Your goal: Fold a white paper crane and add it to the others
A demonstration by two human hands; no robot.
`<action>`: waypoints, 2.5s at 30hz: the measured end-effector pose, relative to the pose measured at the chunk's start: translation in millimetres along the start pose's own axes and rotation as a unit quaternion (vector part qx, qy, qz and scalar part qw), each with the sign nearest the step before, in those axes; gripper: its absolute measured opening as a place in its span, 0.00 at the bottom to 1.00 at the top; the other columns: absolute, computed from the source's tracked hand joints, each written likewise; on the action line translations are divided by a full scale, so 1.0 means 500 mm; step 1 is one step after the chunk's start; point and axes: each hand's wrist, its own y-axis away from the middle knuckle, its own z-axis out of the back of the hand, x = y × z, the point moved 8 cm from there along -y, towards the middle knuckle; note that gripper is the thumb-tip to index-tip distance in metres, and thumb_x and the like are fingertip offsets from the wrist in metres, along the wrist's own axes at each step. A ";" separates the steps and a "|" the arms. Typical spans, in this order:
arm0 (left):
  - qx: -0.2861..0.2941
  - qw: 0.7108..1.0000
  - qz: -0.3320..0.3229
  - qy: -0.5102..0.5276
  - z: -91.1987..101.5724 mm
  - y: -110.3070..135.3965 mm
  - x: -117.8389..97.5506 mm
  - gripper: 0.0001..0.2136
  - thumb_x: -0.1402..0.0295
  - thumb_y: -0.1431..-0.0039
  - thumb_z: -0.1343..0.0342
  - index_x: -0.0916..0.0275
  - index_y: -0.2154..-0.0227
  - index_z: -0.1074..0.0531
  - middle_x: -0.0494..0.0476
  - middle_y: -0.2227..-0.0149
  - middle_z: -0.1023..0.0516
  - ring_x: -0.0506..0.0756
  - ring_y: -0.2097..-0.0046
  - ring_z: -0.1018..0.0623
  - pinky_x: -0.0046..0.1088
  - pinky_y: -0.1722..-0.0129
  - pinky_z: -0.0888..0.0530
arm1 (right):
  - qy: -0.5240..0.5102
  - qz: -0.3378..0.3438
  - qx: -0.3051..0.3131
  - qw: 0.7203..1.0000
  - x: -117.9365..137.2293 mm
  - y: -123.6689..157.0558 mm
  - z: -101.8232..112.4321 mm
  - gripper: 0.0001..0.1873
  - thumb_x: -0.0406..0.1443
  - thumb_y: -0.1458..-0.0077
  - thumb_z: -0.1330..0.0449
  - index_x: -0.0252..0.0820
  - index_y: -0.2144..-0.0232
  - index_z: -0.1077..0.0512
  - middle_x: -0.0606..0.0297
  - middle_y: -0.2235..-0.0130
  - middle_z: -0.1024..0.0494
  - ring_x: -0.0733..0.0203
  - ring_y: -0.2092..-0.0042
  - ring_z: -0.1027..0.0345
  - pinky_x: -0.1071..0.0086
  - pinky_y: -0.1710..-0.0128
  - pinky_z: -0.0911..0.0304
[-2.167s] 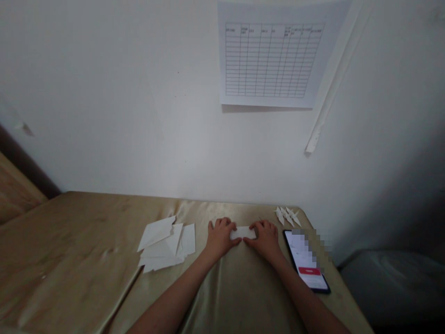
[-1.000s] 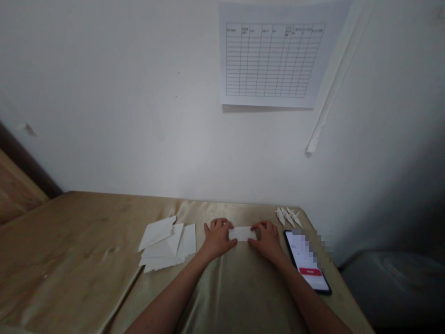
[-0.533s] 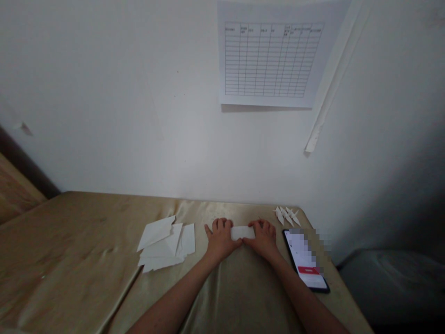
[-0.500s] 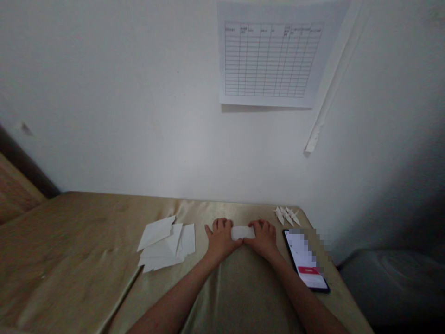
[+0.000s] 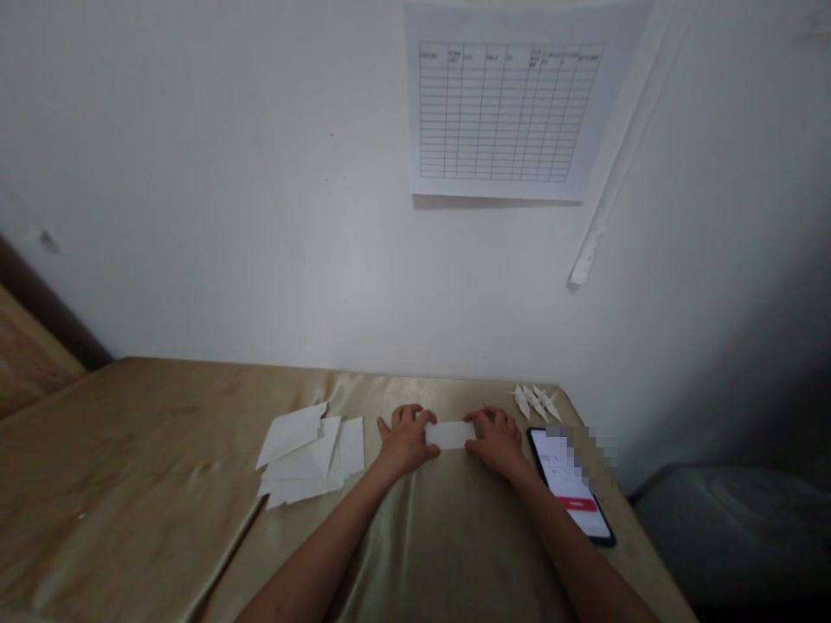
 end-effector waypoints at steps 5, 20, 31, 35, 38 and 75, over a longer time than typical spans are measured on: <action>0.029 1.000 -0.008 0.003 0.013 0.000 0.011 0.26 0.62 0.54 0.37 0.42 0.49 0.29 0.54 0.35 0.39 0.68 0.32 0.45 0.71 0.39 0.55 | 0.007 0.003 0.011 1.000 -0.009 -0.008 0.001 0.29 0.35 0.53 0.40 0.62 0.47 0.29 0.64 0.39 0.39 0.48 0.36 0.49 0.55 0.39 0.55; 0.023 0.998 -0.050 -0.005 0.022 0.009 0.012 0.21 0.58 0.48 0.39 0.43 0.49 0.26 0.55 0.35 0.37 0.68 0.32 0.44 0.72 0.38 0.54 | 0.019 0.037 0.007 0.999 -0.012 0.002 -0.001 0.26 0.38 0.47 0.41 0.63 0.45 0.29 0.65 0.37 0.39 0.49 0.35 0.49 0.55 0.38 0.55; -0.054 0.998 -0.019 -0.021 -0.004 0.014 -0.024 0.30 0.48 0.49 0.40 0.52 0.44 0.31 0.63 0.36 0.37 0.69 0.33 0.42 0.69 0.36 0.57 | 0.007 0.037 -0.049 0.998 0.010 0.017 -0.010 0.30 0.48 0.52 0.35 0.54 0.46 0.30 0.57 0.39 0.38 0.45 0.35 0.51 0.54 0.36 0.59; -0.045 0.999 -0.005 -0.024 -0.003 0.013 -0.025 0.31 0.47 0.50 0.40 0.53 0.44 0.32 0.63 0.36 0.38 0.70 0.33 0.43 0.68 0.36 0.57 | 0.002 0.027 -0.054 0.998 0.012 0.016 -0.011 0.31 0.51 0.53 0.34 0.52 0.47 0.29 0.56 0.39 0.39 0.44 0.35 0.51 0.54 0.36 0.59; -0.044 0.999 0.007 -0.028 -0.001 0.014 -0.028 0.32 0.47 0.50 0.40 0.53 0.43 0.33 0.64 0.36 0.39 0.70 0.33 0.44 0.69 0.36 0.57 | 0.001 0.023 -0.059 0.998 0.015 0.014 -0.012 0.31 0.50 0.54 0.33 0.52 0.48 0.29 0.56 0.39 0.38 0.44 0.35 0.51 0.54 0.35 0.60; 0.028 1.000 0.006 -0.003 0.028 0.007 0.025 0.31 0.63 0.55 0.36 0.42 0.44 0.31 0.55 0.34 0.38 0.69 0.32 0.44 0.70 0.39 0.51 | 0.003 0.035 -0.018 0.999 -0.033 -0.010 0.016 0.35 0.33 0.54 0.38 0.56 0.42 0.32 0.59 0.41 0.37 0.50 0.37 0.45 0.60 0.39 0.51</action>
